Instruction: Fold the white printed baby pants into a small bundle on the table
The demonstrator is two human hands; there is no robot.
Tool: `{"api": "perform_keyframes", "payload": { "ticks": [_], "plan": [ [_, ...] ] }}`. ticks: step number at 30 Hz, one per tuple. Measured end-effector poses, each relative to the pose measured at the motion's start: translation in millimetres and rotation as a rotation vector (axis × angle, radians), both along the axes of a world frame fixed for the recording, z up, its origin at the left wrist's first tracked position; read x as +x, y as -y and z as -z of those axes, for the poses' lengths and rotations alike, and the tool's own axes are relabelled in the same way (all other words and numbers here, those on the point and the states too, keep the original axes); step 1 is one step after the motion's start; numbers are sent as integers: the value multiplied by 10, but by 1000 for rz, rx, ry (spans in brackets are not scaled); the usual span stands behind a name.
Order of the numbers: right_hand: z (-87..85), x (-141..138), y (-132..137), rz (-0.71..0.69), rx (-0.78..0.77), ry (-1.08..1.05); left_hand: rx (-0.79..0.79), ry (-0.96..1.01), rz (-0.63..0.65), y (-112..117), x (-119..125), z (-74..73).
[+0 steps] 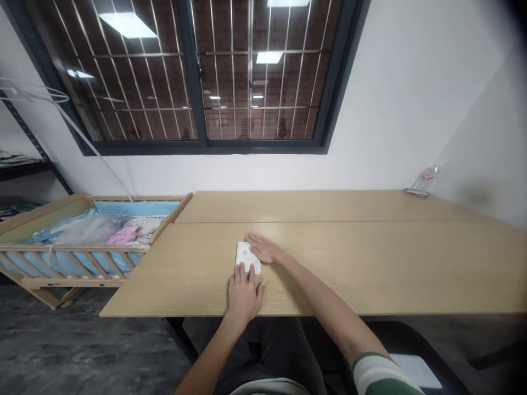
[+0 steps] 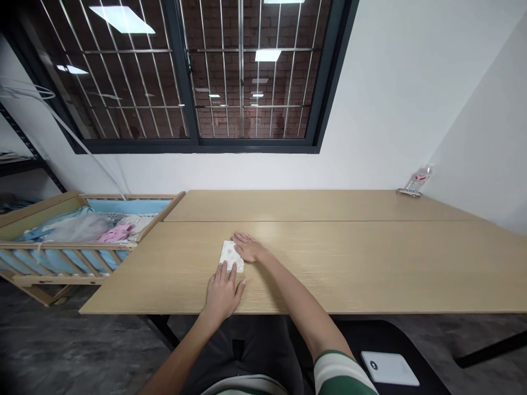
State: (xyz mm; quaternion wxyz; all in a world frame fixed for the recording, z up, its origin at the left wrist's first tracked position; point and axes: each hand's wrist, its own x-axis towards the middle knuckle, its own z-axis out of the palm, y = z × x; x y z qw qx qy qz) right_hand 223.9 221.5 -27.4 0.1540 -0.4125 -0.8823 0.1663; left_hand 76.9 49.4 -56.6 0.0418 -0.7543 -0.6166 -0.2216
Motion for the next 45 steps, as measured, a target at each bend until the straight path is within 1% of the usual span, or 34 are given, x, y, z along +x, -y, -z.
{"api": "perform_keyframes", "payload": {
  "ticks": [2,5,7,9,11,13,15,17,19,22,24,27,29,31,34,36,38,41,45],
  "plan": [
    [23,8,-114,150,2,-59,4,-3,3,6,-2,-6],
    [53,18,-208,391,-5,-289,1,16,31,-22,-67,-67],
    [75,23,-201,456,3,-404,-18,63,46,-81,-159,-153],
    [94,18,-151,457,5,-442,-46,90,-18,-173,-272,-256],
    [105,0,-82,441,-9,-475,-75,77,-144,-284,-374,-343],
    [106,-34,-13,421,-24,-503,-107,51,-245,-394,-443,-386],
    [101,-76,47,390,-45,-536,-143,43,-282,-488,-475,-384],
    [95,-116,104,364,-61,-564,-183,36,-276,-559,-480,-354],
    [87,-148,165,361,-66,-581,-217,35,-236,-604,-473,-320],
    [56,-185,280,405,-78,-571,-245,57,-159,-621,-472,-293],
    [17,-213,384,442,-102,-533,-252,86,-119,-592,-497,-292],
    [-58,-268,591,441,-145,-463,-253,149,-73,-466,-606,-296],
    [-111,-308,752,397,-170,-430,-251,191,-44,-315,-728,-290],
    [-160,-348,914,312,-203,-417,-235,280,8,-113,-879,-272],
    [-220,-426,1147,145,-296,-456,-157,567,134,251,-1135,-240],
    [-240,-516,1311,35,-383,-509,-113,708,169,495,-1319,-239],
    [-233,-653,1493,-54,-470,-564,-108,725,140,713,-1514,-273],
    [-163,-932,1787,-144,-623,-659,-152,670,117,984,-1831,-382],
    [15,-1307,2111,-241,-894,-824,-327,499,90,1283,-2276,-512]
  ]
}}
